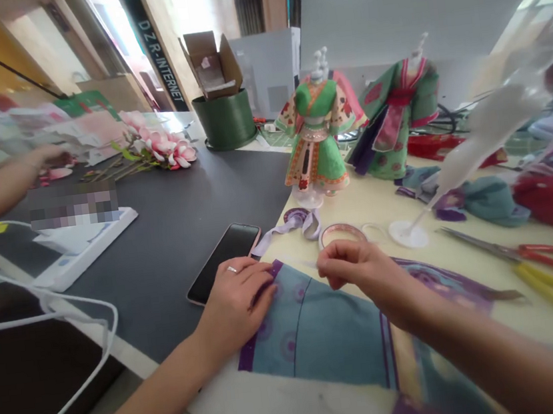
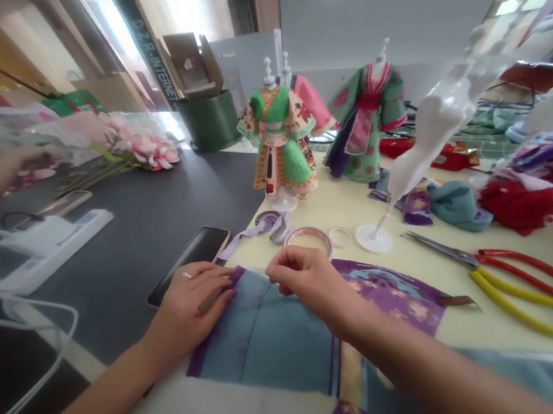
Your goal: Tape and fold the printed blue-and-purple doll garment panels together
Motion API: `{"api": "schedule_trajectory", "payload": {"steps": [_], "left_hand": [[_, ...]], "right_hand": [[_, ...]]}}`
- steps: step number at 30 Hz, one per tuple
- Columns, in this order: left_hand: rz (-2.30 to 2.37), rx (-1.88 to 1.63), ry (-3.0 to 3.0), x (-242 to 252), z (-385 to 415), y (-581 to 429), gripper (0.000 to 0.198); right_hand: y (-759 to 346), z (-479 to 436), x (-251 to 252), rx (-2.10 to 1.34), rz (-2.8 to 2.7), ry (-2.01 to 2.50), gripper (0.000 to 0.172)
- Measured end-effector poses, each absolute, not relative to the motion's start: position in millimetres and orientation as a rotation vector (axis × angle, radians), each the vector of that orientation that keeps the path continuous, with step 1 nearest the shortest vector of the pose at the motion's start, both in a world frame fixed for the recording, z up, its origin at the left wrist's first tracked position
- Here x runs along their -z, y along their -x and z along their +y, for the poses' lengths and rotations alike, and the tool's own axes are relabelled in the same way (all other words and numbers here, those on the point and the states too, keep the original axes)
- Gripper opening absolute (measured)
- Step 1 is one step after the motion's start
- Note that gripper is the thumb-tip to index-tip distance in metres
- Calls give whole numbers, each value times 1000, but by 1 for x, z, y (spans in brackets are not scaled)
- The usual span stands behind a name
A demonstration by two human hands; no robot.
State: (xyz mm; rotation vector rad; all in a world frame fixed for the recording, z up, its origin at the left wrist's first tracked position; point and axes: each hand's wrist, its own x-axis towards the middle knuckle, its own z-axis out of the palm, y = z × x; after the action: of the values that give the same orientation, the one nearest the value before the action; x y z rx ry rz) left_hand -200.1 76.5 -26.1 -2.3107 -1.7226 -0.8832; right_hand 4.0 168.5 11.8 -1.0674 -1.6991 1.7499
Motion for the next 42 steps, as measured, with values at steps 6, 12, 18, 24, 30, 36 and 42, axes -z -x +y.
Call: {"api": "schedule_trajectory", "payload": {"steps": [6,12,18,24,30,36,42], "left_hand": [[-1702,745,2350,27,79,200,11],[-1701,757,2342,33,80,202,11],[-1720,793,2325,33,79,200,11],[-1715,822,2310,32,78,200,12],[-1716,824,2309,33,77,201,13],[-1657,858,2282,35,76,201,10],[-1628,833,2295,37,78,202,9]], "right_hand": [[-2,172,-2,-1785,-1668,1072,15],[0,170,1,-1808,-1647,1070,16],[-1,169,4,-1828,-1637,1095,18],[-1,169,3,-1831,-1626,1092,16],[1,167,2,-1818,-1639,1079,15],[-1,167,5,-1811,-1650,1088,17],[0,167,6,-1842,-1635,1080,18]]}}
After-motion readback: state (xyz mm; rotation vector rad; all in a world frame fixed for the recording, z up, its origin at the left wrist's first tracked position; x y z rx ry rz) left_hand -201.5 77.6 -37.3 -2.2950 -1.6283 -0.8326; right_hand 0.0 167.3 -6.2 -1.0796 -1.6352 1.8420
